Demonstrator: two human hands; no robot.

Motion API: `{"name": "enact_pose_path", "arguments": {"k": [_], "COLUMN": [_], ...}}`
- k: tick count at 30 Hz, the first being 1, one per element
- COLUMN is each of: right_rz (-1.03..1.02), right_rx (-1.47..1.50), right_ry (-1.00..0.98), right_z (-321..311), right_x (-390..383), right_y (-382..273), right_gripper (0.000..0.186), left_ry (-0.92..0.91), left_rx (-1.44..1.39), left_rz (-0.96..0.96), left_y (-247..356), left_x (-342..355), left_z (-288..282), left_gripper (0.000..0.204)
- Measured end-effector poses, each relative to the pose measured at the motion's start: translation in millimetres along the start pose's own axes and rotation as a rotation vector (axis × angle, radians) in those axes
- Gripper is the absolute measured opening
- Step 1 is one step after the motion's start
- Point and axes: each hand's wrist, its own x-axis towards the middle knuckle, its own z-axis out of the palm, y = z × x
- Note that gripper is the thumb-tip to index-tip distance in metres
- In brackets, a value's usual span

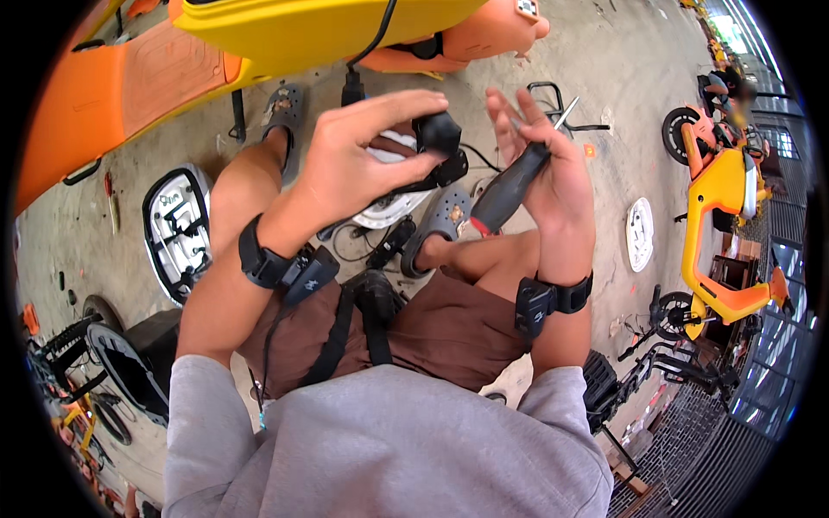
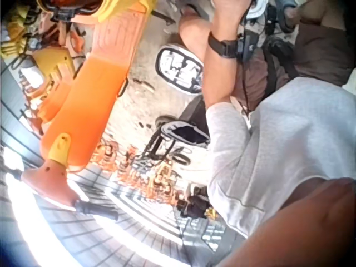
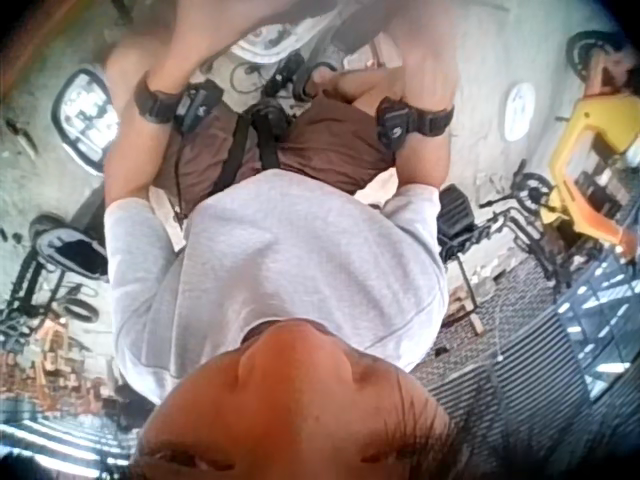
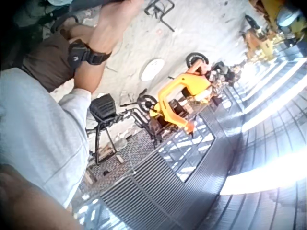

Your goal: The person disassembles a scooter control housing by removing screws with a screwdriver and then uses a power drill on the internal components.

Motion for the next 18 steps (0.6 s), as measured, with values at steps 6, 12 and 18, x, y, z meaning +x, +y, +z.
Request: {"name": "enact_pose_path", "arguments": {"k": [6,12,18], "right_rz": [-0.073,-0.116,-0.002], "right_rx": [-0.032,-0.309,-0.1], "right_ry": [0.114,-0.029,0.15], "right_z": [-1,-3,9], "right_x": [-2,-14,-6], "right_y": [0,-3,6], "right_gripper": [0.029,0.036,0.038], "left_ry": [-0.011,0.018,-0.031], "left_rx": [0.384,0.488,0.497], "left_rz": [0.285,0.49,0.618], "left_y": [1,5,13], "left_x": [-1,4,1], "left_z": [-7,-9,-12], "left_gripper": [0.048,0.05,0.051]}}
